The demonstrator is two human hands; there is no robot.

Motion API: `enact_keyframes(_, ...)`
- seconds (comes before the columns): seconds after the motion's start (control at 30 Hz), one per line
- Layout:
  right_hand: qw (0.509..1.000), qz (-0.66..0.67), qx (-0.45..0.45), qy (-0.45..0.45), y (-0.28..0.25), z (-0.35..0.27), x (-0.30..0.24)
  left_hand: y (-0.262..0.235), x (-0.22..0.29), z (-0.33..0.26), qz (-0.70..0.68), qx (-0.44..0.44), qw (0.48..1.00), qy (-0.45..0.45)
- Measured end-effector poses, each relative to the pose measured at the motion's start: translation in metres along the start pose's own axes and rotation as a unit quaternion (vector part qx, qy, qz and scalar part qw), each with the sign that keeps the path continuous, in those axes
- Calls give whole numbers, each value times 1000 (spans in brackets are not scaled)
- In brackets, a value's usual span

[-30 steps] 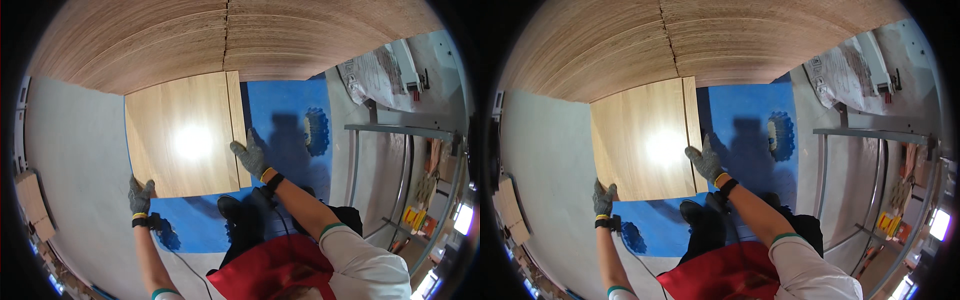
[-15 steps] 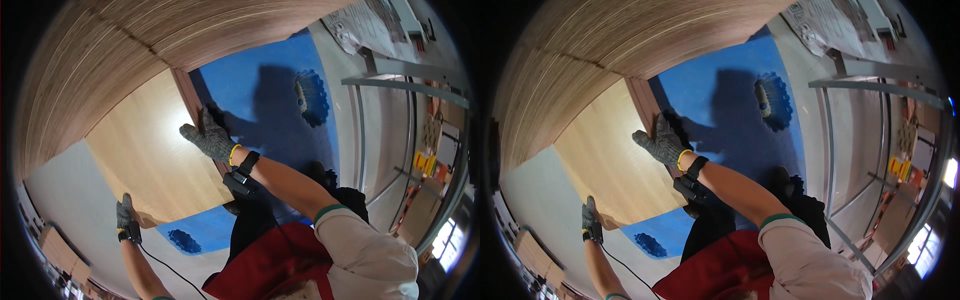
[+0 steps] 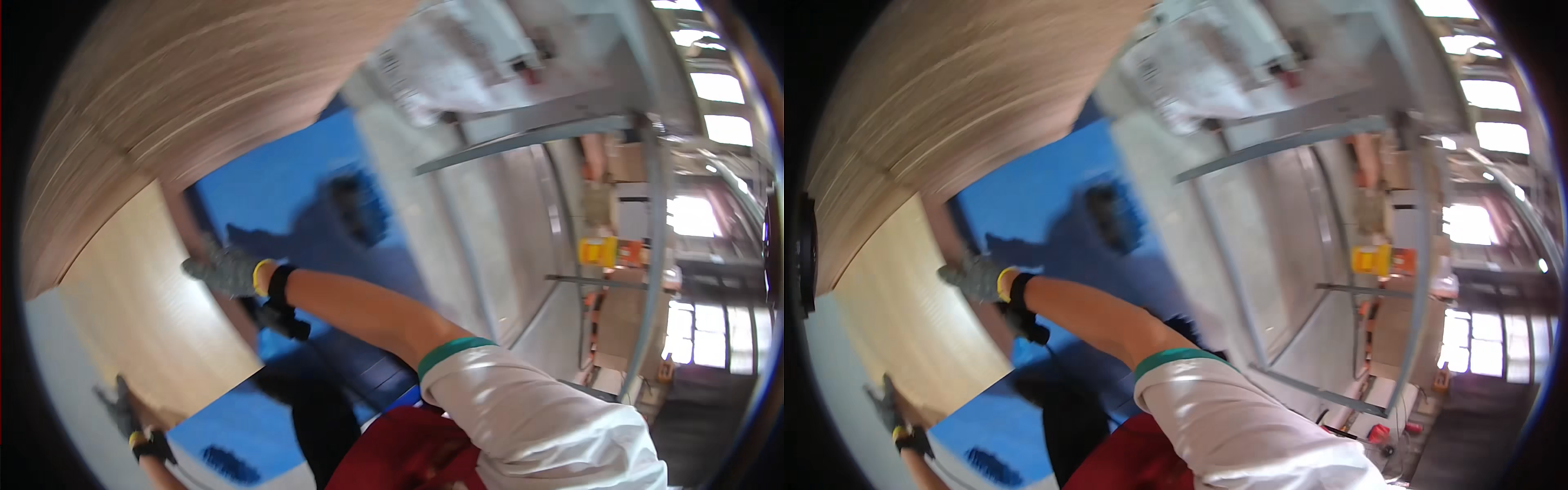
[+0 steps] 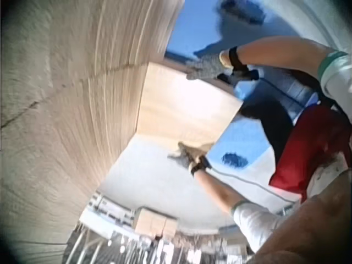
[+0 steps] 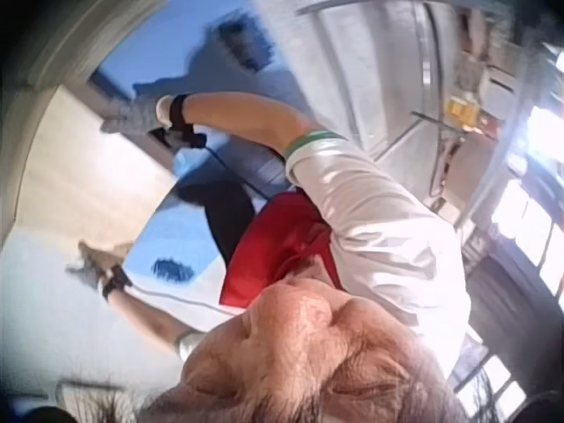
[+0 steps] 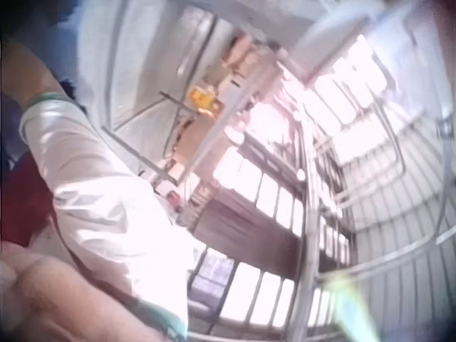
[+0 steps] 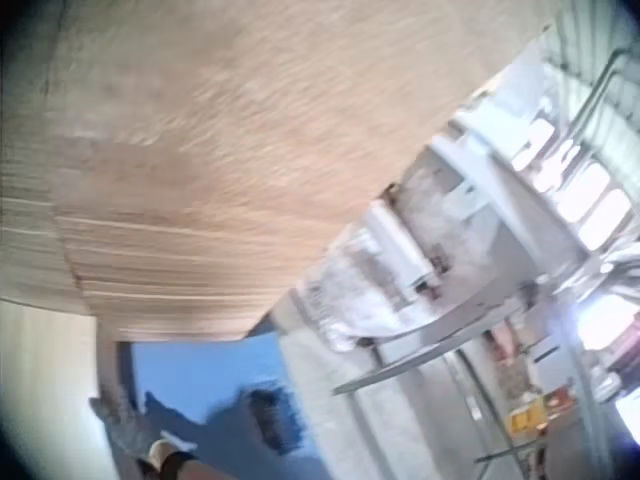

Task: The person repeatedly picks up rectangular wooden panels from a conveyor belt and stacks them onto a growing pile on a blue platform. The person wears gloves and handles the panels one at a time, aligning them carefully as the stack increases in height throughout the video.

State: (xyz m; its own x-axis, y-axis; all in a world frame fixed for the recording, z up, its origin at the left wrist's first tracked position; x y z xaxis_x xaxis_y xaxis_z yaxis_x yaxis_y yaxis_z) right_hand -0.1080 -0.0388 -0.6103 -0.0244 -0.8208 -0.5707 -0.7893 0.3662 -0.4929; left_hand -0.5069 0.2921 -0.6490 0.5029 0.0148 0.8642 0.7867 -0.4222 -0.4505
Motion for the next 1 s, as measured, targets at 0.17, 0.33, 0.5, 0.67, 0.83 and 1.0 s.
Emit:
enact_keyframes(0.17, 854, 439, -178, -215, -211, -144, 109, 79, 137, -144, 266, 65, 948, 161)
enact_keyframes(0.33, 648, 709, 109, -256, -447, -410, 197, 142, 210, -313, -8, -183, 965, 190)
enact_keyframes(0.5, 579, 737, 18, -348, -641, -489, 240, 178, 392, -501, -102, -276, 897, 329)
enact_keyframes(0.67, 828, 186, 503, -166, -626, -534, 256, 237, 490, -629, -214, -397, 827, 336)
enact_keyframes(0.83, 660, 721, 52, -204, -505, -566, 270, 321, 527, -725, -125, -396, 773, 480)
enact_keyframes(1.0, 669, 702, -29, -241, -374, -621, 336, 365, 539, -808, -386, -463, 739, 300)
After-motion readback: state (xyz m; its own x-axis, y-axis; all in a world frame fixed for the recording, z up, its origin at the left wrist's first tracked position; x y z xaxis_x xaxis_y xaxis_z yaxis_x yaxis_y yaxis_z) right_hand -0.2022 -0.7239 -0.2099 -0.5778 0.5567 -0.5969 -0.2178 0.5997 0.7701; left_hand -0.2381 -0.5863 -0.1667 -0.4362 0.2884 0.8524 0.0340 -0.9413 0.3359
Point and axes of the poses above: each hand's wrist, its own z-axis towards the middle knuckle, its own y-axis out of the palm, x = y × z, the point moved 3 cm from there along z, towards the middle knuckle, and after that the axes turned 13 degrees about y, right-handed, at the moved point
